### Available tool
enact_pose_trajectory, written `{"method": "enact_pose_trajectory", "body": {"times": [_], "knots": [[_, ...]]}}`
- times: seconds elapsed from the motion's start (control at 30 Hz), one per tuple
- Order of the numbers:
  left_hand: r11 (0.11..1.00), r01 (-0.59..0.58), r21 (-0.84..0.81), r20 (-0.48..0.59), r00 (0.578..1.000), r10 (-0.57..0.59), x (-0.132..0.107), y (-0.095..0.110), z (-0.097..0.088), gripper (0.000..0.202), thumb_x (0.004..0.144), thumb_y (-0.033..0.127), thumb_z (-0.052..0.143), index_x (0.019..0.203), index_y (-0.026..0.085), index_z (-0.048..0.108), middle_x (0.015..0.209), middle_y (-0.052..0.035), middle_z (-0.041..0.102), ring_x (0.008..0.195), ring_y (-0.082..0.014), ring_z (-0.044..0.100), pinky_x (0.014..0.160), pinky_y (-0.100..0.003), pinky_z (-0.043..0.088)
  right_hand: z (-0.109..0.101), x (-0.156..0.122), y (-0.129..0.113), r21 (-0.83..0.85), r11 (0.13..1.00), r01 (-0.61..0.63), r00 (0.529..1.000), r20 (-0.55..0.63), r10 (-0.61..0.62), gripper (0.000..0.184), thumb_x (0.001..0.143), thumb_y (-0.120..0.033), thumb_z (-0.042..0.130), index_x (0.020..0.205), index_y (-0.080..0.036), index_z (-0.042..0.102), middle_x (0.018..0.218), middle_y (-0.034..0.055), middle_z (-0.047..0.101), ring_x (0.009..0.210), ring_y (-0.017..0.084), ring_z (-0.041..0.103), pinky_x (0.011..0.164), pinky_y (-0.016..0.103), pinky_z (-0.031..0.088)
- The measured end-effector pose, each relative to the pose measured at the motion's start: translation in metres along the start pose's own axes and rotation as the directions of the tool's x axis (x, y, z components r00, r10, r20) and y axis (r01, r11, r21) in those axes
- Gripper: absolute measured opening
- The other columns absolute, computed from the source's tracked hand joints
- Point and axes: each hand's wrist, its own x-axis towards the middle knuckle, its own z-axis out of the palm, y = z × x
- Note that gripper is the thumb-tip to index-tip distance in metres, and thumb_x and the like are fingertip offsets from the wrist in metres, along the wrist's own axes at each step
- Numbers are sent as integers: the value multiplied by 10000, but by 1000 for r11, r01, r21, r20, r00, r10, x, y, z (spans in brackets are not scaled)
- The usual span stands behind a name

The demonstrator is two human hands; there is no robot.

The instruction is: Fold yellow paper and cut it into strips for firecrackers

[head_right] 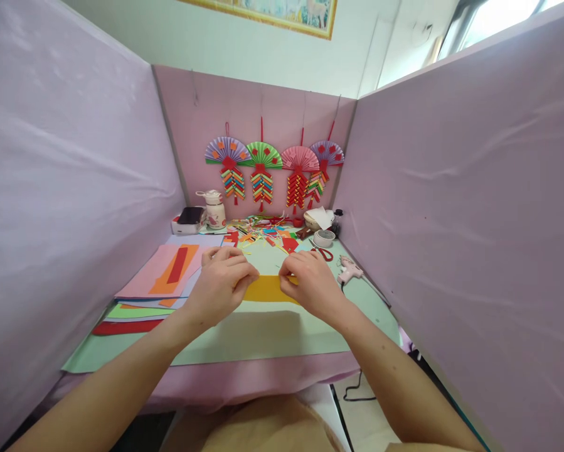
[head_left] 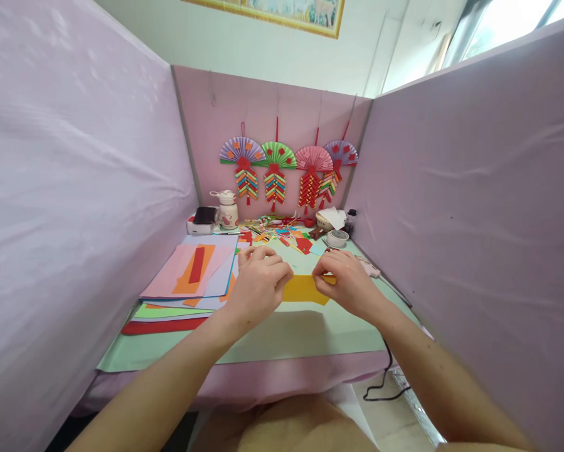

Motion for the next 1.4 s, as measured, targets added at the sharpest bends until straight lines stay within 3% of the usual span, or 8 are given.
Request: {"method": "enact_pose_trajectory", "body": {"times": [0.23,0.4,0.53,0.77,0.9,1.07,1.27,1.4], "knots": [[997,81,-18,1,997,-81,-4,-13,-7,171,845,177,537,744,242,660,763,-6,694,914,-213,533,912,-432,280,-10,-11,21,57,993,-103,994,25,102,108,771,-141,526,693,-214,536,698,-2,612,708,166,537,724,307,374],[957,252,-143,120,964,-236,-1,-34,-15,130,821,307,584,768,231,676,802,-6,698,835,-200,576,863,-366,373,-23,-17,38,160,951,-265,964,57,259,93,820,-240,507,769,-214,579,752,9,633,669,147,537,644,275,386],[851,440,-288,186,897,-401,-1,-44,-22,188,787,379,597,755,210,675,790,1,691,731,-178,591,711,-286,447,-33,-16,48,267,872,-411,911,142,386,208,842,-375,496,786,-201,594,717,12,623,597,136,504,578,262,384],[604,609,-514,288,786,-548,-13,-50,-10,236,749,377,632,891,194,680,790,1,678,621,-139,577,535,-237,425,-30,-18,56,307,820,-482,876,175,449,236,813,-411,502,763,-195,584,690,8,597,608,140,485,569,256,376],[514,564,-647,254,794,-552,-16,-48,-6,387,724,286,661,1095,203,593,743,8,673,715,-153,623,608,-233,462,-27,-21,58,333,798,-502,864,171,473,257,795,-441,520,756,-197,591,663,2,573,585,135,465,540,250,362],[474,538,-697,227,793,-566,-18,-45,-3,388,727,242,659,1099,195,559,723,6,664,732,-160,642,641,-249,483,-22,-26,61,349,794,-497,867,158,473,286,798,-471,529,746,-197,590,639,-3,568,561,131,457,524,251,360],[561,475,-678,94,813,-574,-25,-38,0,311,776,245,631,1081,218,573,790,0,669,778,-157,651,668,-255,502,-18,-32,60,254,860,-443,896,116,428,256,860,-440,493,827,-208,595,779,31,645,671,169,557,605,284,411],[647,390,-655,-44,835,-548,-29,-25,4,272,797,232,617,1067,234,590,819,3,659,812,-155,651,706,-269,526,-14,-30,40,30,975,-219,976,16,219,180,863,-389,548,925,-230,604,955,58,668,923,240,590,841,397,384]]}}
